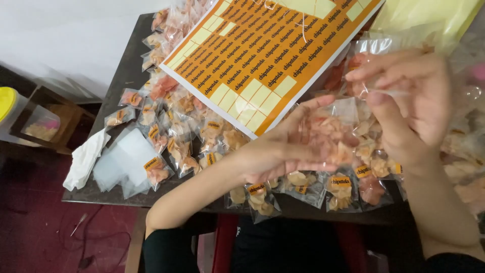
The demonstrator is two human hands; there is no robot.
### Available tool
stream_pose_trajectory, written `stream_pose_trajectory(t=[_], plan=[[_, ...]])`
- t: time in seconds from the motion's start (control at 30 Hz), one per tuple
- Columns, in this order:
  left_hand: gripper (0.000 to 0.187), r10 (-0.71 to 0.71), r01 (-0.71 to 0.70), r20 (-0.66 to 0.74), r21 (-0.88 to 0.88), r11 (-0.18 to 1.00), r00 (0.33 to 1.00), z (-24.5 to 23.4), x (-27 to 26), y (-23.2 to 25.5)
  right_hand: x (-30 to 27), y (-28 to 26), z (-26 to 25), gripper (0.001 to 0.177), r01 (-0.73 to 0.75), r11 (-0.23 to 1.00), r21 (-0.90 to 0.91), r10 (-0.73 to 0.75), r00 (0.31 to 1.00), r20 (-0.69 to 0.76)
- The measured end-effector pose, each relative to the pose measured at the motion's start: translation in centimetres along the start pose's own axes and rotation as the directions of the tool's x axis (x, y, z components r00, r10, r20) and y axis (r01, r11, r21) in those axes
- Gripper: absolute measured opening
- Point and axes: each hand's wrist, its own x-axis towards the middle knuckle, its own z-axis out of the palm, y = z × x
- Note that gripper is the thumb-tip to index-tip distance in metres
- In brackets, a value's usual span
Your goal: Peeling small adhesive labels from a sheet and applying them to individual plastic snack bags.
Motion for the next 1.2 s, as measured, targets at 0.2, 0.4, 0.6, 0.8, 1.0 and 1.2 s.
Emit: stream_pose_trajectory(t=[0.2, 0.4, 0.6, 0.8, 1.0, 1.2], plan=[[0.062, 0.155, -0.022, -0.022, 0.961, 0.275, 0.988, 3.3, -2.2, 2.2, 1.3, -1.5, 1.0, 0.031, -0.194, 0.974, 0.118, 0.188, 0.98, 0.059], [0.066, 0.095, 0.046, -0.071, 0.969, 0.243, 0.993, 4.1, -2.8, 4.9, 2.5, -2.6, 1.5, 0.065, -0.44, 0.893, -0.097, 0.447, 0.835, 0.322], [0.073, 0.327, 0.099, -0.138, 0.986, 0.132, 0.935, 5.3, -3.0, 5.7, 2.5, -2.3, 1.0, 0.054, -0.453, 0.879, -0.147, 0.472, 0.788, 0.395], [0.066, 0.492, -0.01, 0.032, 0.999, -0.046, 0.87, 4.2, -3.4, 4.5, -0.7, -1.2, -0.1, 0.124, -0.448, 0.866, 0.223, 0.427, 0.894, 0.139], [0.065, 0.454, 0.044, -0.044, 0.999, 0.011, 0.89, 4.3, -4.1, 4.5, -0.4, -0.3, 0.1, 0.13, -0.742, 0.628, 0.235, 0.754, 0.655, 0.053], [0.027, 0.429, -0.305, 0.342, 0.94, -0.154, 0.836, 2.8, -3.5, 4.5, -0.3, -0.1, -0.4, 0.119, -0.425, 0.861, 0.279, 0.376, 0.902, 0.212]])
